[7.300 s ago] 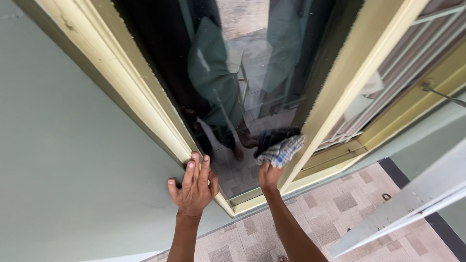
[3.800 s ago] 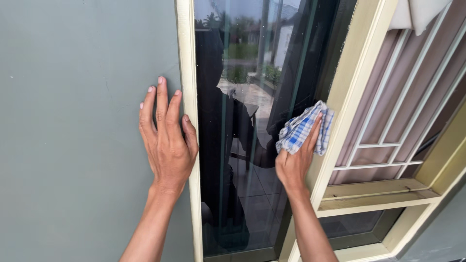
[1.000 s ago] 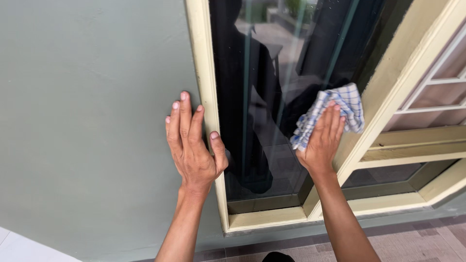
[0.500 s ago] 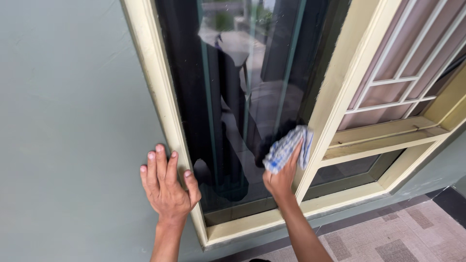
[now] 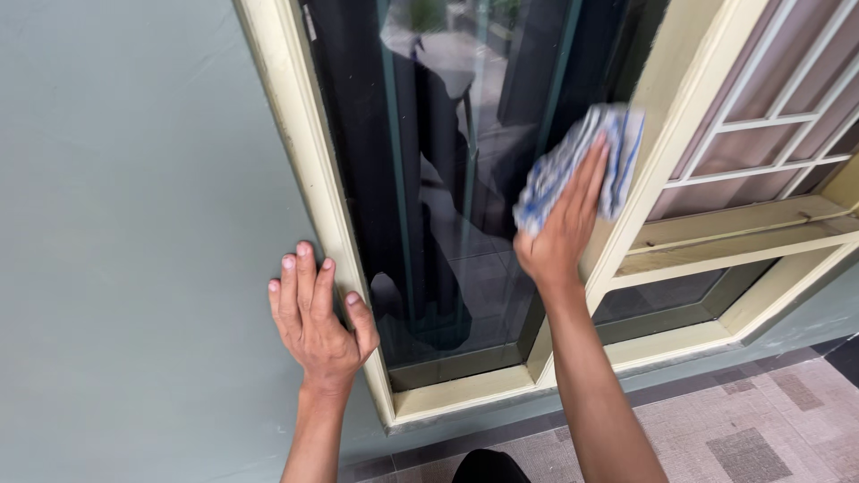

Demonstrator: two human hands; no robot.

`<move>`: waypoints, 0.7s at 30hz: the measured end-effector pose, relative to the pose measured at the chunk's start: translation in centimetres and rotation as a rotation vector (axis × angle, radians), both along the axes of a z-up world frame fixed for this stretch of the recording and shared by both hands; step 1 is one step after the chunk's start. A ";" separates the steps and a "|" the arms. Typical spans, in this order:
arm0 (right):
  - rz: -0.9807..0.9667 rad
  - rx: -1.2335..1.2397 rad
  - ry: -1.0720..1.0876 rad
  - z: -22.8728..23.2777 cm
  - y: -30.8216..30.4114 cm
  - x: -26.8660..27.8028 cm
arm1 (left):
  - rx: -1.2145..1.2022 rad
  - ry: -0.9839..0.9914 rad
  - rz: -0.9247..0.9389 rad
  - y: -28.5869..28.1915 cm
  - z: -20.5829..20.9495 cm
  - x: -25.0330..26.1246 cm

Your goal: The person cleans a glass door by spraying cleaner and wiping the surface with a cloth. They repeatedly spray the glass and wipe different sections, including the frame, using a checkered cloth and a purple spray bottle.

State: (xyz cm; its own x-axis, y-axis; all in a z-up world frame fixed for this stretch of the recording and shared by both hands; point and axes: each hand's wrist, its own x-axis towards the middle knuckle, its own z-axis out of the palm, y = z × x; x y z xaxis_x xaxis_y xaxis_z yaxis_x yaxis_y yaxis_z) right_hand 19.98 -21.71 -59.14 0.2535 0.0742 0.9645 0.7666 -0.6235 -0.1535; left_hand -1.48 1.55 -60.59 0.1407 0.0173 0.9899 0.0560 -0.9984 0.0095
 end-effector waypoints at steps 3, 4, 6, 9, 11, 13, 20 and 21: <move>0.008 -0.025 0.072 -9.6 0.4 -1.4 | -0.032 0.011 0.017 0.2 -1.3 0.0; 0.051 0.031 0.113 -12.6 0.8 -2.2 | -0.022 0.024 0.039 0.2 -2.0 -0.2; 0.073 0.079 0.172 -16.1 1.2 -2.4 | 0.005 0.048 0.083 0.1 -3.4 -0.6; 0.019 0.099 0.216 -17.7 2.7 -2.5 | 0.036 0.019 0.107 0.4 -5.3 -0.2; 0.003 0.176 0.209 -16.3 4.8 -2.6 | 0.023 0.023 0.113 0.4 -6.3 -0.2; 0.057 0.092 0.100 -14.2 7.8 -3.3 | 0.022 0.018 0.114 0.9 -6.3 0.3; 0.125 -0.317 -0.060 -14.4 15.4 -8.6 | -0.005 0.051 0.099 1.0 -7.0 0.2; 0.129 -0.320 -0.112 -15.4 15.4 -8.8 | -0.006 0.050 0.097 1.0 -7.1 0.1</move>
State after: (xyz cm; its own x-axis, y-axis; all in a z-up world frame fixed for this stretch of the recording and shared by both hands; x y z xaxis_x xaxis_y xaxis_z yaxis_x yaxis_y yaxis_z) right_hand 11.16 -6.30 -74.57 0.1160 0.4012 0.9086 0.8434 -0.5230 0.1232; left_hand -1.37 2.57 -67.69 0.1872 0.0392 0.9815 0.1530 -0.9882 0.0103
